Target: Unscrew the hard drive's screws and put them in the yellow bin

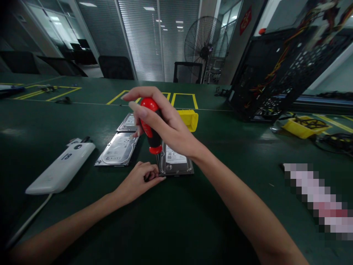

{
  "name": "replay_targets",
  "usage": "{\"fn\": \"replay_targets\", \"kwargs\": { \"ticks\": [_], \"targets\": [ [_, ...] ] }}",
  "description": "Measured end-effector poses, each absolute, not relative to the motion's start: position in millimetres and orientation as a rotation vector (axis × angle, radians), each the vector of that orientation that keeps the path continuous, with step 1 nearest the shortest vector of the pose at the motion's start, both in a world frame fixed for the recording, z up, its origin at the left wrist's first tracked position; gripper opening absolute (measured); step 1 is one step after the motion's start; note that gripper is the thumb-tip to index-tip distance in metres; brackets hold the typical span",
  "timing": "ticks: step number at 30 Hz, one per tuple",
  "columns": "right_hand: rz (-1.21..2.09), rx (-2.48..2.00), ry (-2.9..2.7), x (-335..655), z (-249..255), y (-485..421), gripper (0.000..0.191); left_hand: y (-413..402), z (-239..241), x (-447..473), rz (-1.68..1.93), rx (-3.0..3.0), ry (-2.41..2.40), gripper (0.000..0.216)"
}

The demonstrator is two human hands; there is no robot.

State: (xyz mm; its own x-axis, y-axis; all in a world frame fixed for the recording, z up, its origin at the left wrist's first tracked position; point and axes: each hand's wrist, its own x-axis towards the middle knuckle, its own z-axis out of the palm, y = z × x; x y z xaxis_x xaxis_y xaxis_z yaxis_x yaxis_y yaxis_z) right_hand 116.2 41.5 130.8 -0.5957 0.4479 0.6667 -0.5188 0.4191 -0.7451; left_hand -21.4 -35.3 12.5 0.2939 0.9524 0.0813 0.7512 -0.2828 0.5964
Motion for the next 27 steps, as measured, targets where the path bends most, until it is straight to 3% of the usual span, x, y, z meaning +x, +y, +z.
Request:
{"fn": "replay_targets", "kwargs": {
  "ticks": [5,27],
  "targets": [
    [1.432,0.051,-1.750,118.1,132.3,42.5,0.026,-35.5,12.7,-21.6,0.607,2.117,1.514,0.023],
    [1.380,0.044,-1.786,122.3,134.2,45.7,0.012,-37.2,11.7,-22.6,0.617,2.105,1.527,0.023]
  ]
}}
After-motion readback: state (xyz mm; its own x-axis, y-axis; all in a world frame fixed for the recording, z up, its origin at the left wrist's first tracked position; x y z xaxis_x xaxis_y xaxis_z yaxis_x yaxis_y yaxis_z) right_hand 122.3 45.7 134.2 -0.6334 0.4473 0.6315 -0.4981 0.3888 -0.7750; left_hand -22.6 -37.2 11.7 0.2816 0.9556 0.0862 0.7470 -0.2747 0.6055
